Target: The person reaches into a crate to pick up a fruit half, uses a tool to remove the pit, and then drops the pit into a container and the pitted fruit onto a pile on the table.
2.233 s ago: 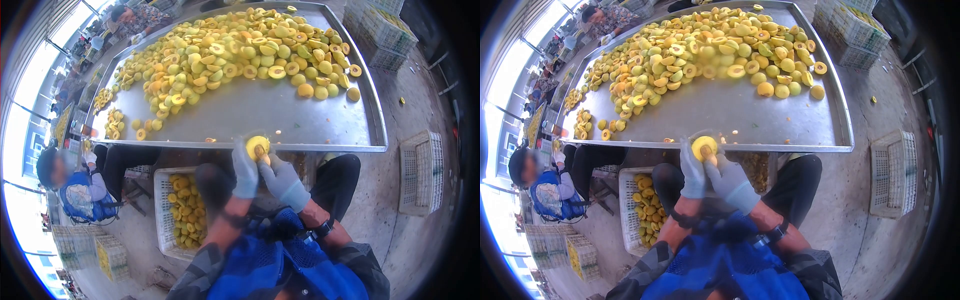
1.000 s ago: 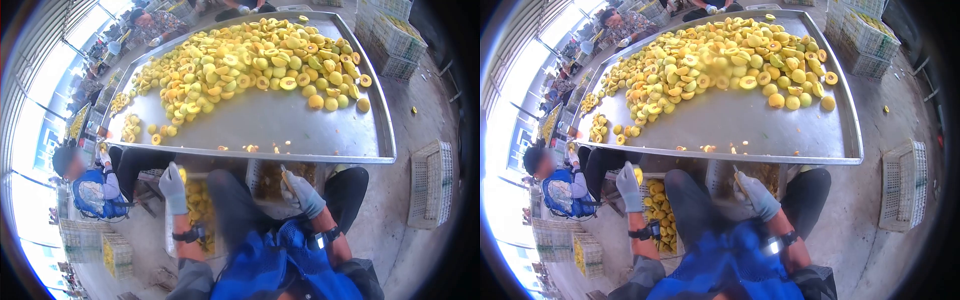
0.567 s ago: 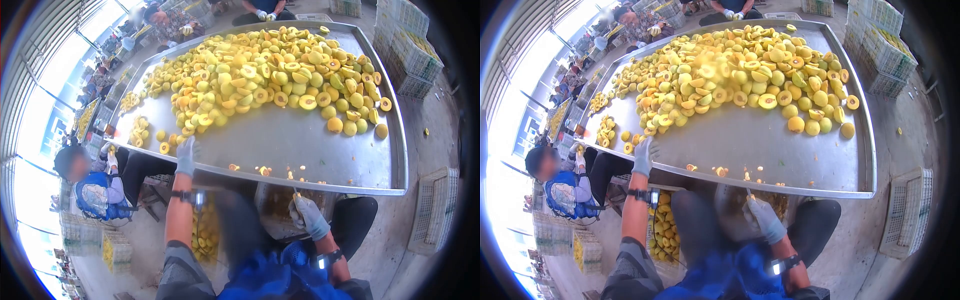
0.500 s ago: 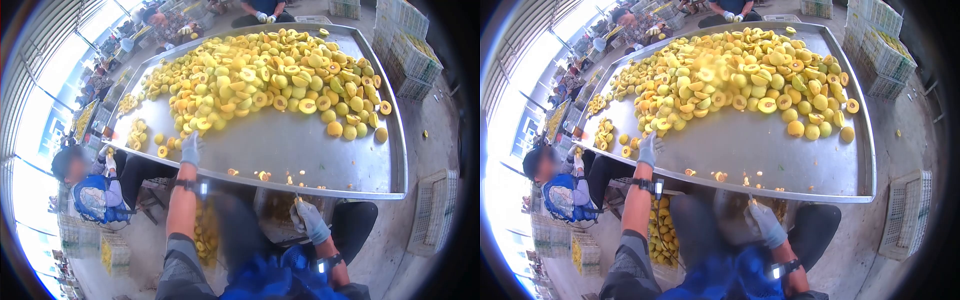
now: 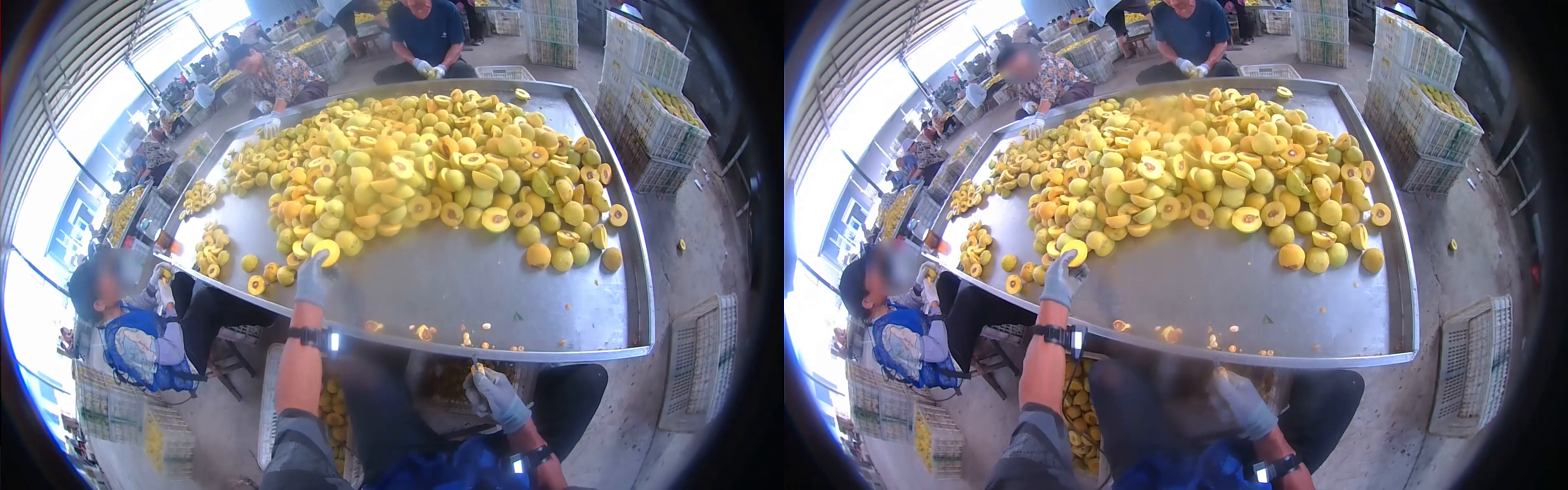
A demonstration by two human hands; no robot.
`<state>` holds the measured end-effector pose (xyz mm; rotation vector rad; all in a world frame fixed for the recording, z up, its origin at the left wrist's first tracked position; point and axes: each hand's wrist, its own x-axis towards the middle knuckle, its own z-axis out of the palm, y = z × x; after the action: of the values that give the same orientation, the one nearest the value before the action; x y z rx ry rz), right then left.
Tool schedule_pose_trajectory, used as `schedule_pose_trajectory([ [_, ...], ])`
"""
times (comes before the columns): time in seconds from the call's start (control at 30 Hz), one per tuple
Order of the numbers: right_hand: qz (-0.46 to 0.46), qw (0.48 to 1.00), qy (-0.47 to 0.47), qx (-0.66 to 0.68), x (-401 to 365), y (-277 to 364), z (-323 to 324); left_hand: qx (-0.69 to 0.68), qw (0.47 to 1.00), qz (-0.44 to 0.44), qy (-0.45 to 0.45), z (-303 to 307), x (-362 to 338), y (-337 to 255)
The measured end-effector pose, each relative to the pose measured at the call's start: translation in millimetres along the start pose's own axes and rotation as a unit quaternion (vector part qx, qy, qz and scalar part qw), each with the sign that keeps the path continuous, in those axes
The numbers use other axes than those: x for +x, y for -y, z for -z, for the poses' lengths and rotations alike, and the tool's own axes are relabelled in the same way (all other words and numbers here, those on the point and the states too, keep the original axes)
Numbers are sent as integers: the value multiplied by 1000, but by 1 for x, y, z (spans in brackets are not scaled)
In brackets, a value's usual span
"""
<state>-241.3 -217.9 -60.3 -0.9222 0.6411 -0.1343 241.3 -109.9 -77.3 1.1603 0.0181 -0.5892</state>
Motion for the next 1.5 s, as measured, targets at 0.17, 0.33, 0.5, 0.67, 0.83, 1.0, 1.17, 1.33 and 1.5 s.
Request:
schedule_pose_trajectory([
  [0.17,90,992,59,-66,-12,18,-26,-19,991,2,136,-24,-120,18],
  [0.33,62,988,88,-114,-36,38,-49,-173,946,167,220,-88,-238,29],
  [0.5,124,969,8,-216,-65,53,-61,255,921,-244,163,-122,-300,48],
  [0.67,177,950,-44,-254,-79,56,-61,367,844,-340,192,-142,-333,65],
  [0.83,222,931,-87,-276,-77,45,-58,-69,970,-58,228,-167,-358,72],
  [1.0,240,916,-124,-296,-74,45,-60,-15,987,-29,155,-175,-358,73],
  [1.17,255,901,-145,-319,-66,36,-58,22,987,-68,144,-175,-358,80],
  [1.33,259,900,-146,-318,-73,41,-63,31,990,-81,110,-184,-358,81],
  [1.5,224,913,-108,-324,-71,42,-59,89,987,-91,98,-178,-346,91],
])
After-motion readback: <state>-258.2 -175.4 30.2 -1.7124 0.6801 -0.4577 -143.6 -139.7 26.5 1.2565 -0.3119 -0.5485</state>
